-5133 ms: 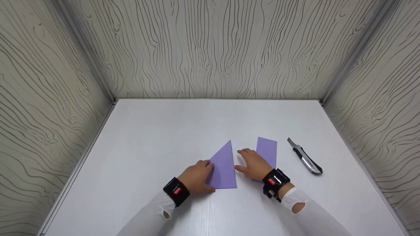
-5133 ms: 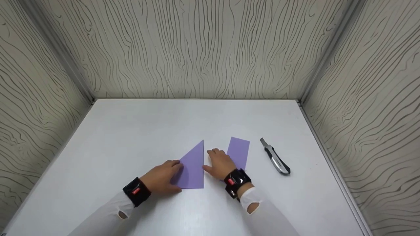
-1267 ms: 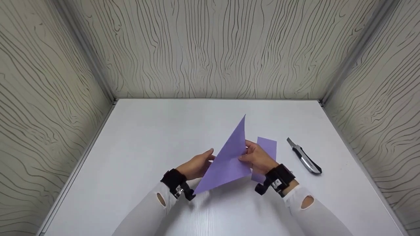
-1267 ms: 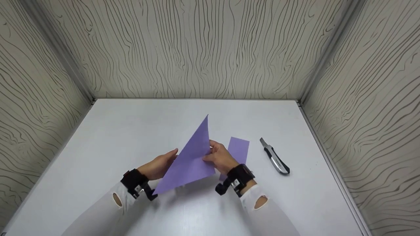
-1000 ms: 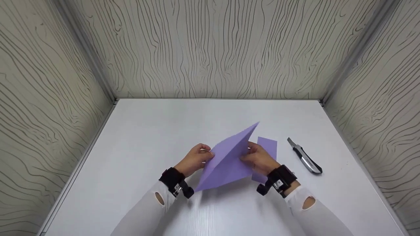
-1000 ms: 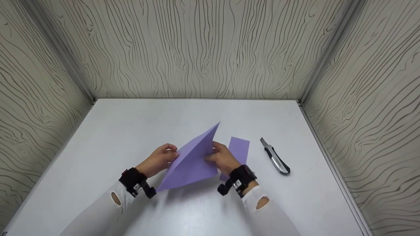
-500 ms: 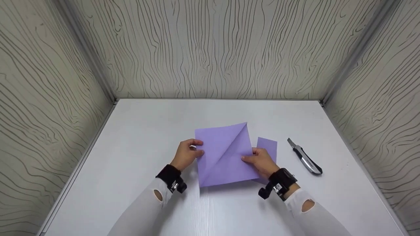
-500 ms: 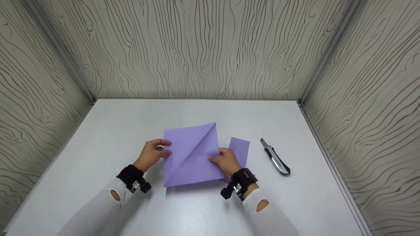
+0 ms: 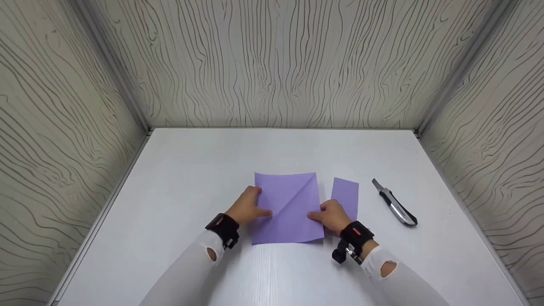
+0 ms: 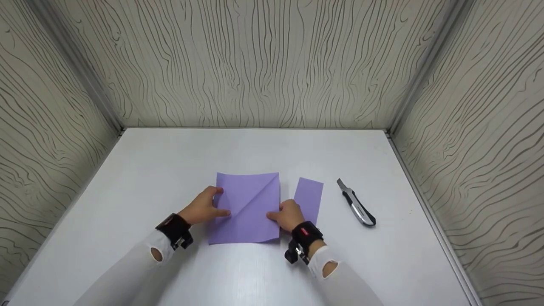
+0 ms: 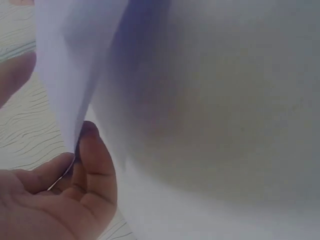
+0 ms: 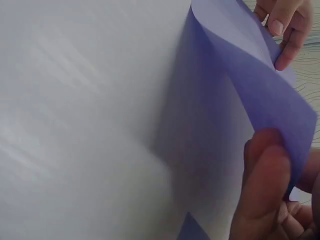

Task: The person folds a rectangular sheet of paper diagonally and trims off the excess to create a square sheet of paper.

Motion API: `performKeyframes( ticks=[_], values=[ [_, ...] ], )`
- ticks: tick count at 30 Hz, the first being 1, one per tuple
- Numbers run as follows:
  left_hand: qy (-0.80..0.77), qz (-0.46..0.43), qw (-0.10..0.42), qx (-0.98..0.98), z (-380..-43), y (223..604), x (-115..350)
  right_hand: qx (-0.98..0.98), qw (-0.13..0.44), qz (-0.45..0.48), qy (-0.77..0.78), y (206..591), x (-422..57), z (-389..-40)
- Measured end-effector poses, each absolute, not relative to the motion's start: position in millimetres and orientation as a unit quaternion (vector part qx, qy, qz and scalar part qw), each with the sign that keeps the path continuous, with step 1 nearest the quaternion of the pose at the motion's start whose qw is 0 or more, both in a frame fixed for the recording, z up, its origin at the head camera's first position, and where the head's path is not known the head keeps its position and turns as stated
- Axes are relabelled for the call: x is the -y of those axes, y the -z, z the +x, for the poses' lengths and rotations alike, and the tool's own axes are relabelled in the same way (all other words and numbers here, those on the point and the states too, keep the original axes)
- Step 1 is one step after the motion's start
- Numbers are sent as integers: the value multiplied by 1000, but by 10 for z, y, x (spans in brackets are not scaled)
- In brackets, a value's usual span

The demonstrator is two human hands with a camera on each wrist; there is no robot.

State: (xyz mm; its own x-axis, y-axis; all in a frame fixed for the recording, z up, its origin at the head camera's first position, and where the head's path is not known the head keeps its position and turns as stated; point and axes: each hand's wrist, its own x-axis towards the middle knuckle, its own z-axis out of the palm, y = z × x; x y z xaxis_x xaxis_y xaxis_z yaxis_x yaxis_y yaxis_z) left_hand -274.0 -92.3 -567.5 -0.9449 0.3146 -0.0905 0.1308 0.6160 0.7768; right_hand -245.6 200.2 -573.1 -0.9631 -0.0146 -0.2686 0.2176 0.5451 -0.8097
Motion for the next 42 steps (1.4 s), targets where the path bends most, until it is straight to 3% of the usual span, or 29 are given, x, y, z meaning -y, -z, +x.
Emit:
performKeyframes(
  ticks=[9,17,26,32,42],
  values=[
    [-333,141,128,-924,-2697,5765,884,-925,67,-35,373,5945,-2035,-2531],
    [-252,127,109,-953,-2642,5786,839,-964,51,-20,261,5747,-1912,-2472],
    [-200,195,82,-957,-2607,5771,724,-955,-7,-158,249,5817,-1796,-2497],
    [-137,289,96,-942,-2577,5775,601,-943,28,-244,224,5890,-1746,-2498],
    [-33,351,59,-934,-2514,5790,575,-942,72,-291,152,5888,-1737,-2439]
  ],
)
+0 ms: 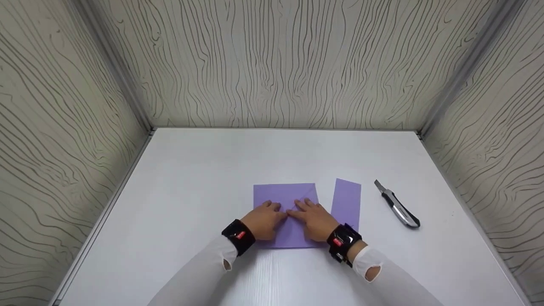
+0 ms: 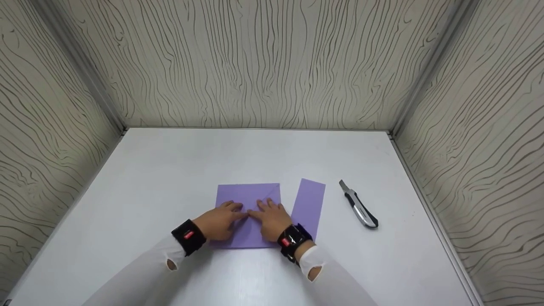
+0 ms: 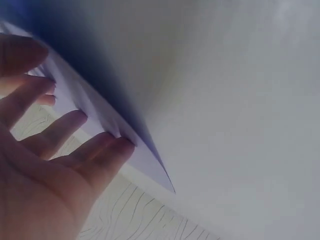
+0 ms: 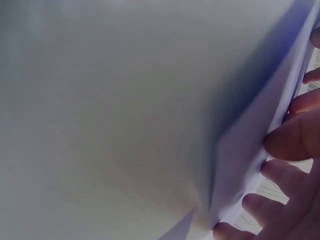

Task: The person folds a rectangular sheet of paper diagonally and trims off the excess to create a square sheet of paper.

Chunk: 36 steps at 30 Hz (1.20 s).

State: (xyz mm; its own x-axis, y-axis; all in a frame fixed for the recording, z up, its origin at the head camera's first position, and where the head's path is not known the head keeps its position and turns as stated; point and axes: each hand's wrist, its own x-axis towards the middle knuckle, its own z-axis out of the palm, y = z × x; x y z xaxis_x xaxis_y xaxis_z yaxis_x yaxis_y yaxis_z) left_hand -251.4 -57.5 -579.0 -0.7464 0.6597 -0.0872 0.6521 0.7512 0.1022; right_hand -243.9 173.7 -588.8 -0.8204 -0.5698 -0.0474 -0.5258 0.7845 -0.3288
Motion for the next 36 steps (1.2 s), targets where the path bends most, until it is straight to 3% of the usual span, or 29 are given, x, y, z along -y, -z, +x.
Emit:
performKeyframes(
  ticks=[7,16,28,36],
  values=[
    [5,366,105,-925,-2446,5759,752,-945,56,-293,135,5870,-1745,-2467],
    [38,412,31,-910,-2372,5920,1071,-962,46,-243,114,5883,-1770,-2579],
    [36,405,76,-910,-2200,5852,1322,-981,48,-169,80,5804,-1972,-2885],
    [78,425,55,-900,-2132,5784,1412,-981,56,-167,86,5884,-2032,-2956]
  ],
)
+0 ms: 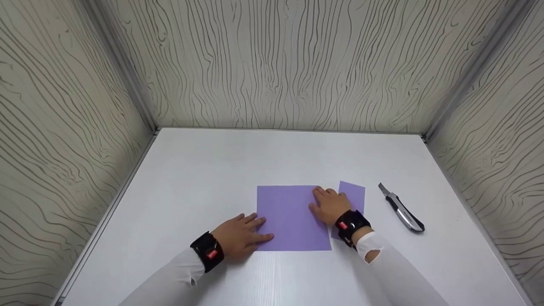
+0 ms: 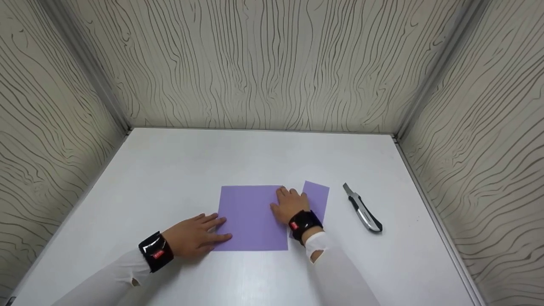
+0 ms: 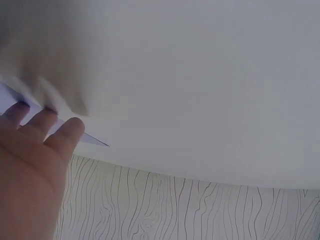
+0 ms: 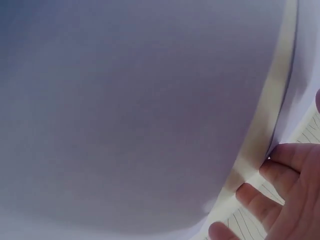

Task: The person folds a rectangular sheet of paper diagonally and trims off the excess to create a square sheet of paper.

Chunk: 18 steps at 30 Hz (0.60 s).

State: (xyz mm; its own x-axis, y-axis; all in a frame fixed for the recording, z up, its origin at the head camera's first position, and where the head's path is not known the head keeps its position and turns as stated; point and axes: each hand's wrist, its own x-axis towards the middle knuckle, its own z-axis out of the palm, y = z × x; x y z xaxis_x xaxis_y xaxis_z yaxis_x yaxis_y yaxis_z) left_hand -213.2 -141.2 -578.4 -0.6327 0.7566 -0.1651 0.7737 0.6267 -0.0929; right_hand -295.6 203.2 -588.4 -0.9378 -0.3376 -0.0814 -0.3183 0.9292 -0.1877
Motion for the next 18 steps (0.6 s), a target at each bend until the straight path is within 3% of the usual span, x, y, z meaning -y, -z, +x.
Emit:
performKeyframes(
  ticks=[6,11,15,18],
  values=[
    [15,426,31,-904,-2169,5853,1387,-978,52,-163,116,5911,-2172,-2955],
    [-36,402,-10,-915,-2255,5867,1220,-986,-14,-107,126,5840,-2324,-2904],
    [-36,374,1,-927,-2326,5809,1025,-988,-37,-55,138,5756,-2416,-2841],
    [-26,360,19,-932,-2383,5790,936,-988,-12,-44,146,5702,-2441,-2807]
  ],
)
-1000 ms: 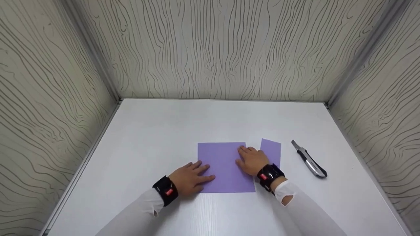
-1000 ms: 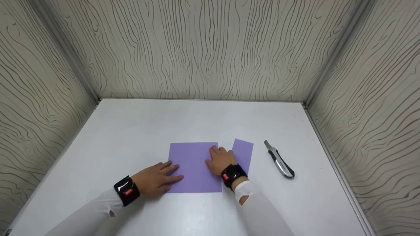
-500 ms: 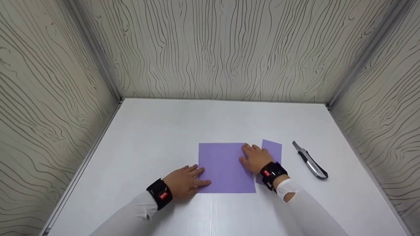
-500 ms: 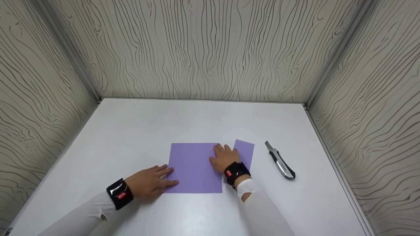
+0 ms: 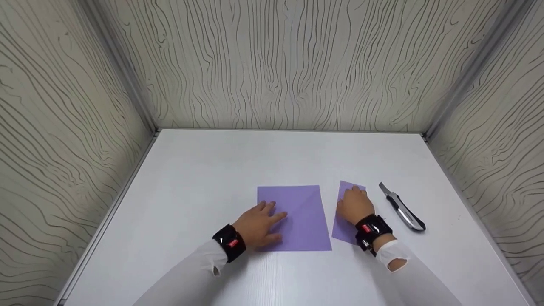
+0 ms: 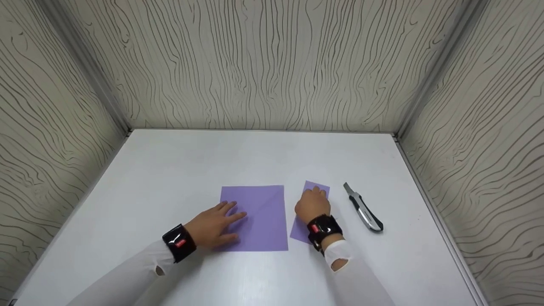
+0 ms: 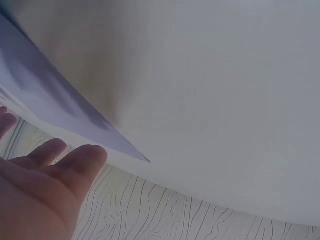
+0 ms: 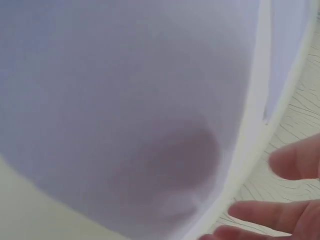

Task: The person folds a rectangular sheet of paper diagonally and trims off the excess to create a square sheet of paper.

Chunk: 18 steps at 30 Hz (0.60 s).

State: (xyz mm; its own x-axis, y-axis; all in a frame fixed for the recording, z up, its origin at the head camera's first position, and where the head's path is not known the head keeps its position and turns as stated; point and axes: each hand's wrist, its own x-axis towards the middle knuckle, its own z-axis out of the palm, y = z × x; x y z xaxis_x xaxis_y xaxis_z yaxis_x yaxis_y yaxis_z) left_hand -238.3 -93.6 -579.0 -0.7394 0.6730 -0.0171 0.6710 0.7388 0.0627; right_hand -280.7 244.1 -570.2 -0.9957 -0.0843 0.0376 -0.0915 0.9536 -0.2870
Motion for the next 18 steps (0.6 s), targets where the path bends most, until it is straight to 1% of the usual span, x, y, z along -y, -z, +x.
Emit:
performKeyframes(
  ticks=[4,6,11,18],
  values=[
    [-18,345,43,-937,-2446,5801,929,987,-50,60,-138,5691,-2424,-2772],
    [-20,338,55,-939,-2477,5816,966,985,-66,76,-142,5720,-2399,-2763],
    [-32,320,77,-944,-2575,5853,1077,977,-56,120,-167,5791,-2336,-2757],
    [-55,316,94,-942,-2651,5842,1164,973,-45,139,-180,5835,-2285,-2737]
  ],
)
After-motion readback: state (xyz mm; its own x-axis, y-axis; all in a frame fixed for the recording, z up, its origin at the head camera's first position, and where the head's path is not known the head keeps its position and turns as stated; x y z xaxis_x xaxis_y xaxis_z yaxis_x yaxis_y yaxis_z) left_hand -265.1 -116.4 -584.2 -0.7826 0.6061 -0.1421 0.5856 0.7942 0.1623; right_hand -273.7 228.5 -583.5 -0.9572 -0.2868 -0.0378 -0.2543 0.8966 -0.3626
